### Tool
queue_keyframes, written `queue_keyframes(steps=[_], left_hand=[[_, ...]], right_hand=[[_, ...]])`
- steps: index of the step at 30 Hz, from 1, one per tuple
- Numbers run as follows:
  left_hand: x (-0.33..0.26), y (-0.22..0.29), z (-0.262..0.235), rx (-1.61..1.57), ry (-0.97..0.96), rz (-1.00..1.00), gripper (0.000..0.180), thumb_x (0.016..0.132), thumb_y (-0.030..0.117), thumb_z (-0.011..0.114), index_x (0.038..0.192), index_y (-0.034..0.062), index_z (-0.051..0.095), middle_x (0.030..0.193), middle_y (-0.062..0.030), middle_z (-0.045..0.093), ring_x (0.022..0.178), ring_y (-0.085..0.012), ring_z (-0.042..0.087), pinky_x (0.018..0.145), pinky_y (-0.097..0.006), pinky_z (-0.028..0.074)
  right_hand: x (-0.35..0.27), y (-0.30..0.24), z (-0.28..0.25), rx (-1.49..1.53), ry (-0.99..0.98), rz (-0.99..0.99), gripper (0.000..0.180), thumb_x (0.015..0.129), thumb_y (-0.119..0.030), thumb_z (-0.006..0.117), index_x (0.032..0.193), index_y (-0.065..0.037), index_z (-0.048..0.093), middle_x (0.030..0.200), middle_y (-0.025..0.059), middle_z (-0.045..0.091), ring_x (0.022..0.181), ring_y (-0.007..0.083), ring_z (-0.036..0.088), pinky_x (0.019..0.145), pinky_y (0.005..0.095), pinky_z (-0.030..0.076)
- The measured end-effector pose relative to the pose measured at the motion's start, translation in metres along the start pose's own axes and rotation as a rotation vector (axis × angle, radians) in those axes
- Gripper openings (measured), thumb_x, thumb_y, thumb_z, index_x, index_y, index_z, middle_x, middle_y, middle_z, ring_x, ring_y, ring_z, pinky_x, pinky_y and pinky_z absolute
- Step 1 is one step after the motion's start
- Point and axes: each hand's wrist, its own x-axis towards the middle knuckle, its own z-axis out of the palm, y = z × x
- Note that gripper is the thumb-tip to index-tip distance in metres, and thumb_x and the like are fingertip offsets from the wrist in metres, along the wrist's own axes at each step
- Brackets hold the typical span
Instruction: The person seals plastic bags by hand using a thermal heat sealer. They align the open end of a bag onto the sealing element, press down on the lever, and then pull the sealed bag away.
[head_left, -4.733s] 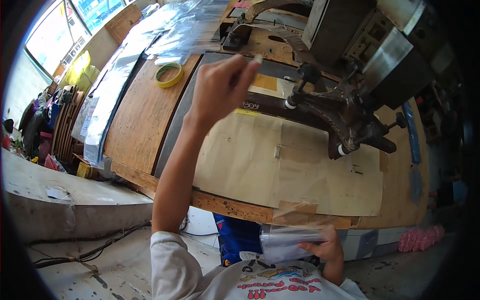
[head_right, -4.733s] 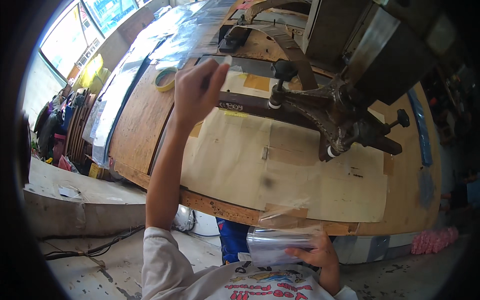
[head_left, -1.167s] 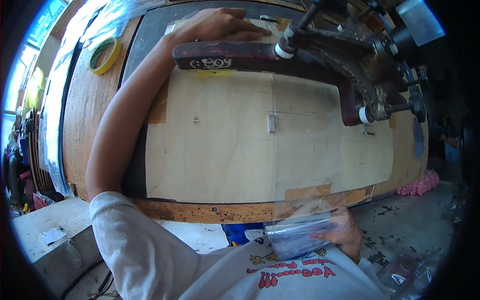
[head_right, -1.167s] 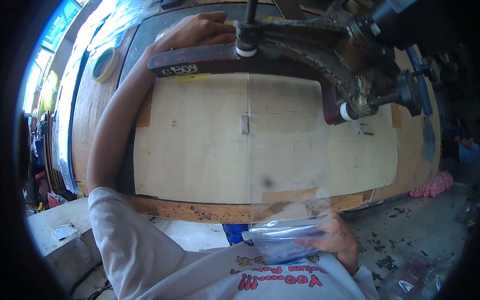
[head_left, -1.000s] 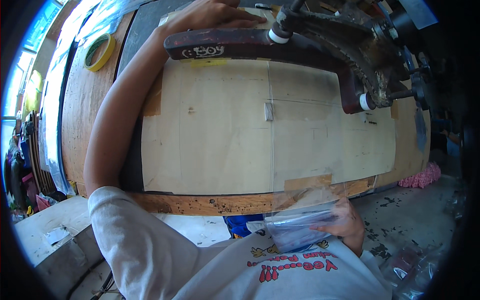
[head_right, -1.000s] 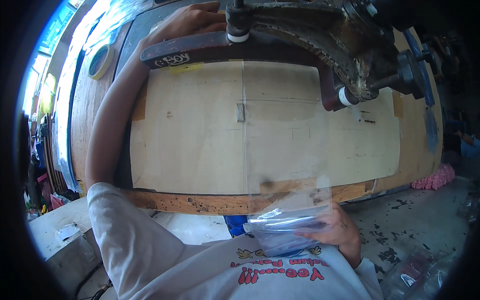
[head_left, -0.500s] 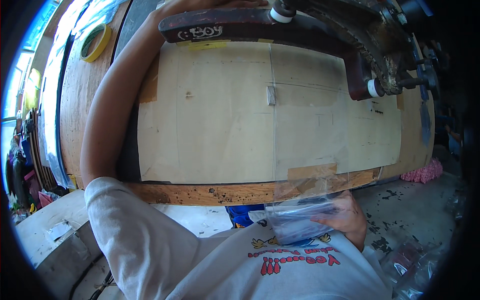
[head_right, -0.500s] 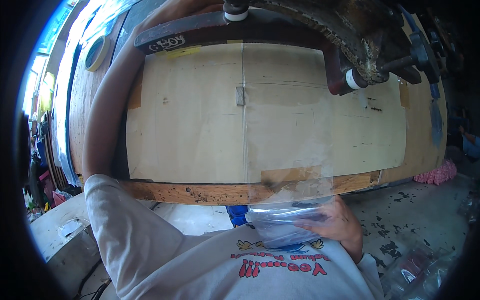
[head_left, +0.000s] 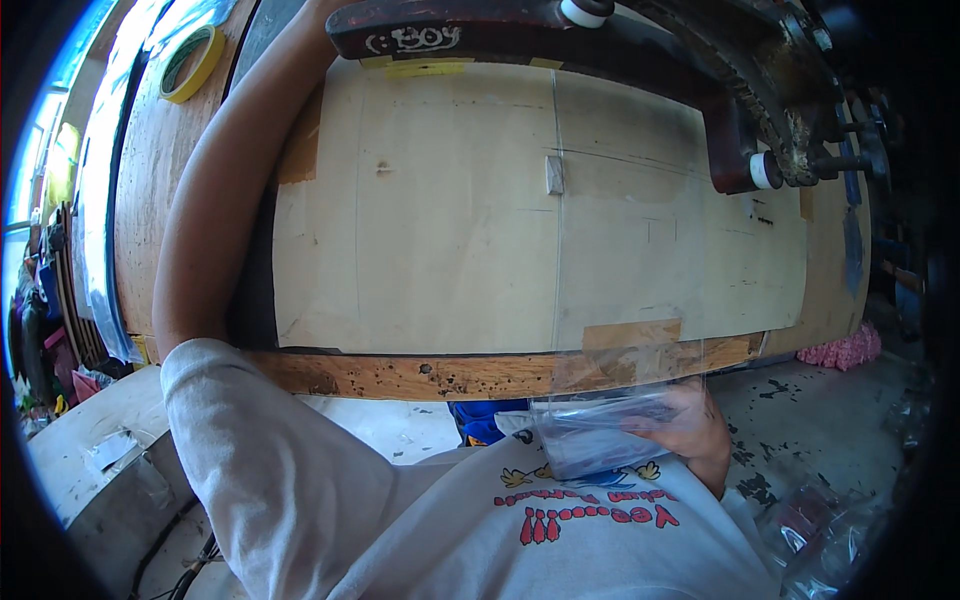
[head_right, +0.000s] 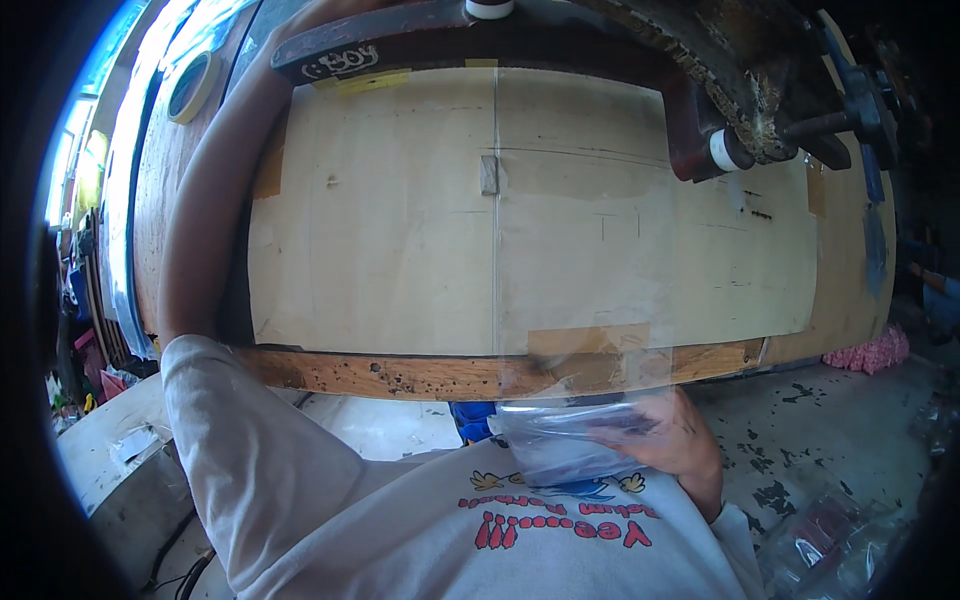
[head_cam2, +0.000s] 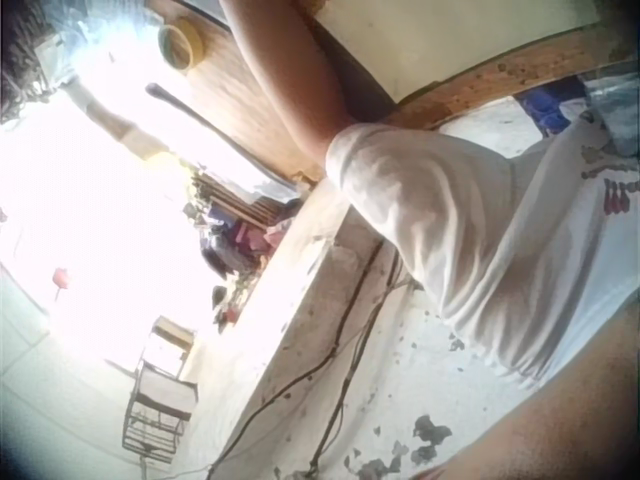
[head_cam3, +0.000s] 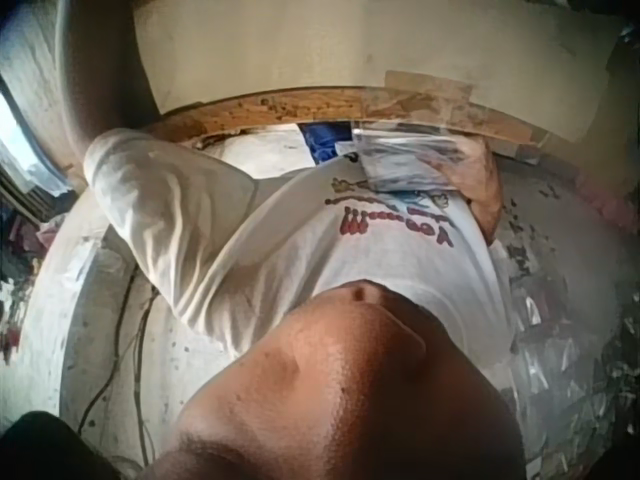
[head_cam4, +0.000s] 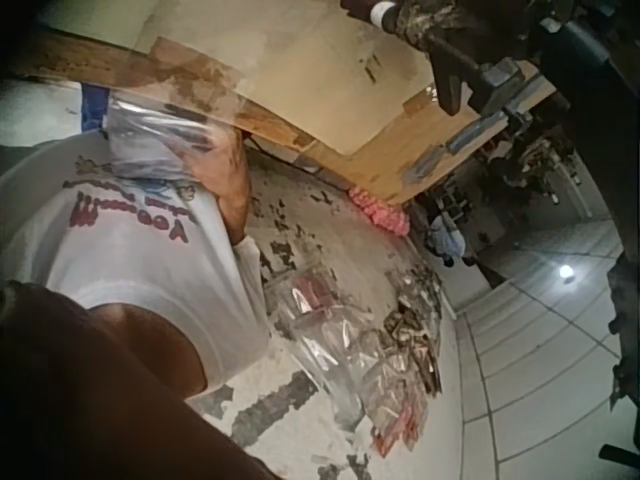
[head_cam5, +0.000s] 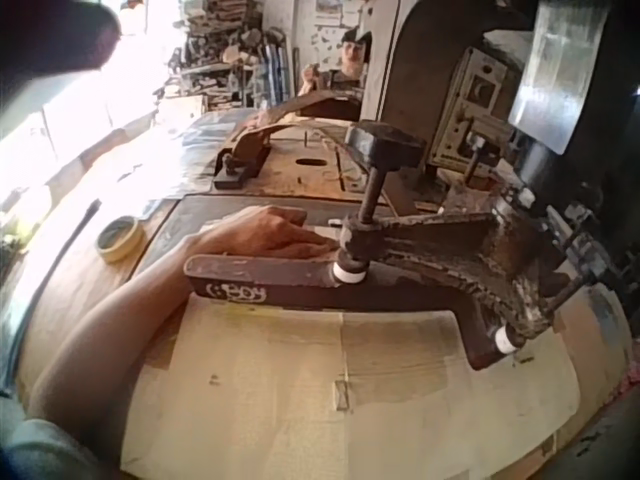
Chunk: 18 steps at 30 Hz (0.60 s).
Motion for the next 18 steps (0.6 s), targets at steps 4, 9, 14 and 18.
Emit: queue_keyframes(steps=[4, 9, 14, 18], left_hand=[[-0.0014, 0.0002, -0.0008, -0.012, -0.006, -0.006, 0.037, 0.104, 0.034, 0.052, 0.13, 0.0119, 0.067, 0.098, -0.0163, 0.065, 0.086, -0.0307, 0.065, 0.075, -0.042, 0.053], [-0.0027, 0.0008, -0.0013, -0.027, -0.018, -0.011, 0.038, 0.104, 0.034, 0.051, 0.131, 0.0121, 0.066, 0.101, -0.0172, 0.067, 0.088, -0.0316, 0.066, 0.076, -0.042, 0.054], [-0.0024, -0.0004, -0.0007, -0.043, -0.036, -0.02, 0.039, 0.104, 0.034, 0.051, 0.133, 0.0123, 0.065, 0.103, -0.0182, 0.069, 0.09, -0.0325, 0.067, 0.078, -0.042, 0.055], [0.0001, -0.0049, -0.0009, -0.052, -0.046, -0.042, 0.039, 0.104, 0.034, 0.051, 0.134, 0.0124, 0.064, 0.105, -0.0189, 0.07, 0.092, -0.0333, 0.068, 0.079, -0.042, 0.055]], right_hand=[[0.0004, 0.0015, 0.0004, -0.049, 0.019, -0.073, 0.025, 0.079, -0.013, 0.086, 0.097, 0.002, 0.076, 0.066, 0.0079, 0.069, 0.052, 0.012, 0.061, 0.053, 0.0288, 0.049], [-0.001, -0.0001, 0.0043, 0.056, 0.024, 0.037, 0.026, 0.08, -0.012, 0.085, 0.098, 0.003, 0.075, 0.067, 0.0063, 0.069, 0.053, 0.0105, 0.06, 0.052, 0.0277, 0.049], [0.0012, 0.0009, 0.0035, 0.008, 0.018, -0.014, 0.028, 0.081, -0.012, 0.085, 0.102, 0.003, 0.074, 0.07, 0.0067, 0.07, 0.054, 0.0099, 0.06, 0.054, 0.0272, 0.05], [0.0055, 0.0021, 0.0039, 0.014, 0.029, -0.125, 0.026, 0.082, -0.009, 0.083, 0.104, 0.002, 0.074, 0.075, 0.0072, 0.071, 0.055, 0.0099, 0.06, 0.057, 0.0273, 0.051]])
